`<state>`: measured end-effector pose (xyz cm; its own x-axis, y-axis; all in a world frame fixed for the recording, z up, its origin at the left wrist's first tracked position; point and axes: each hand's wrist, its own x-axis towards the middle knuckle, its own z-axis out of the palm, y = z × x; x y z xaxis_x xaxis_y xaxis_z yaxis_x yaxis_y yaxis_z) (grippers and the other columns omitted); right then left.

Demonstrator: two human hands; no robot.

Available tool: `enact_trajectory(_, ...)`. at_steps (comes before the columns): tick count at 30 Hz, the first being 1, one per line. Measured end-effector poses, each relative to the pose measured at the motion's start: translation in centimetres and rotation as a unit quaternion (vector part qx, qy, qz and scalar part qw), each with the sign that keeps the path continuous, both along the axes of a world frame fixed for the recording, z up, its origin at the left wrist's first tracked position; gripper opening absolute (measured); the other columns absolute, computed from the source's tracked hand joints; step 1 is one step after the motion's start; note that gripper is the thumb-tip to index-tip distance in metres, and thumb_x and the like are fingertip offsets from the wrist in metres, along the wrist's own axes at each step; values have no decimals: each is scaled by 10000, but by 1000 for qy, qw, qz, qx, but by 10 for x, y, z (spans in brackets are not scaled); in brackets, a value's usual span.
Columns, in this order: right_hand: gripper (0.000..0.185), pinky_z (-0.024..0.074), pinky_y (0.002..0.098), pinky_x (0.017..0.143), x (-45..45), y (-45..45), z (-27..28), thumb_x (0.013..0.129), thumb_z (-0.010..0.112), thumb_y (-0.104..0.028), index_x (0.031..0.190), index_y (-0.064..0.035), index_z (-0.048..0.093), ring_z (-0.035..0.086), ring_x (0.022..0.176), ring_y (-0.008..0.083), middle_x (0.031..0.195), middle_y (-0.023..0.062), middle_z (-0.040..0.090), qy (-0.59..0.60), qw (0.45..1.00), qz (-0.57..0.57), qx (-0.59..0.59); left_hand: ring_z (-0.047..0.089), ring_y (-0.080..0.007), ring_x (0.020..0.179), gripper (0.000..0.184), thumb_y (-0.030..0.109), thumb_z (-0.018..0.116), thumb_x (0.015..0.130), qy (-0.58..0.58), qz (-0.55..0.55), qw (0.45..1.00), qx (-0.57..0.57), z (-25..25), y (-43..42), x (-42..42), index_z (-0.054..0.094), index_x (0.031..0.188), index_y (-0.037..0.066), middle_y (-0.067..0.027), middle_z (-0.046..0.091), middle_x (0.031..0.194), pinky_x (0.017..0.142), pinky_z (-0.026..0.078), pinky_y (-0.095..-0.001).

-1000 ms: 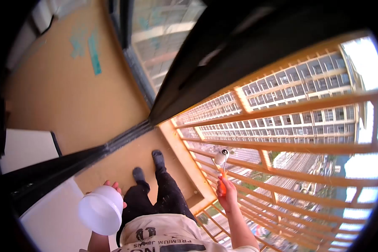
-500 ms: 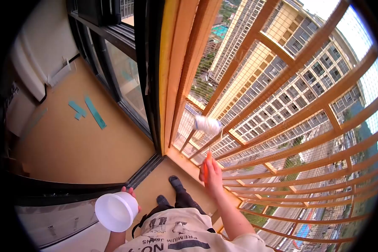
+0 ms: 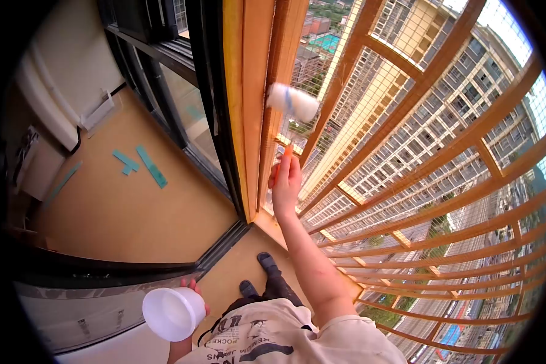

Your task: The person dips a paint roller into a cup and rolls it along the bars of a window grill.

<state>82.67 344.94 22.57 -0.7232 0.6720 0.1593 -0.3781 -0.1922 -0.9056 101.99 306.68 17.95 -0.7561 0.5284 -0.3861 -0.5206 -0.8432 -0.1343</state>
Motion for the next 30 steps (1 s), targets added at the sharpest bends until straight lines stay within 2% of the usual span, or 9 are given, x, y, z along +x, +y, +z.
enact_trajectory(4,308,305,220,424,10,-7,-83,1076,477,-374,967,-88,516,379,482,47,629,-40,409,-66,998,-14,-13,423,-251,1428,643,521,492,984,3,22,1000,-13,-14,-11,9,366,1541,225,-105,403,1579,1048,314,-686)
enact_trajectory(6,319,300,218,424,21,-7,-115,1072,490,-373,937,-87,524,381,484,45,621,-45,412,-117,991,-10,-57,470,-217,1386,679,589,506,947,24,17,994,-110,-17,-15,13,391,1521,247,-47,456,1551,951,372,-635)
enact_trajectory(10,301,295,214,419,44,2,-180,1061,520,-361,926,-94,554,373,487,38,617,-46,425,-152,988,-32,-2,463,-209,1391,666,587,509,946,15,16,993,-116,-15,-16,12,395,1517,265,-32,446,1557,952,369,-633)
enact_trajectory(12,287,343,239,463,73,18,-203,1043,559,-340,990,-60,597,440,526,72,641,-23,479,-191,980,-43,17,452,-207,1398,680,589,518,941,98,-12,979,-176,-20,-16,11,394,1519,251,-42,425,1571,963,363,-633)
enact_trajectory(14,276,421,281,550,108,41,-182,1017,601,-291,1092,-26,624,543,621,121,709,20,582,-284,890,-123,335,451,-210,1399,690,589,519,941,35,10,994,-106,-10,-6,5,384,1524,246,-50,420,1575,967,360,-635)
enact_trajectory(16,276,463,323,631,140,58,-105,982,639,-215,1163,-7,629,604,721,164,792,76,658,-363,852,-66,371,450,-212,1400,699,589,520,940,-36,32,998,-35,-3,1,1,375,1529,241,-57,415,1578,972,358,-637)
enact_trajectory(18,251,505,388,663,161,83,-58,972,632,-187,1149,-9,638,649,697,304,863,187,674,-282,855,-54,433,441,-232,1413,607,512,481,987,-3,7,1000,-23,-1,6,-5,405,1525,242,-77,431,1567,1042,328,-655)
enact_trajectory(22,244,509,415,674,168,103,53,963,625,-154,1156,-3,636,665,754,371,861,216,673,-324,803,-33,499,435,-227,1416,610,520,480,986,-52,-5,999,-3,3,20,-19,407,1525,243,-74,416,1577,1051,329,-646)
enact_trajectory(30,201,509,481,726,85,87,65,956,611,-197,1042,-19,650,644,811,407,877,204,670,-316,784,-10,534,414,-250,1431,678,543,475,984,47,-45,998,-12,9,42,-31,326,1563,223,-96,373,1598,1079,312,-670)
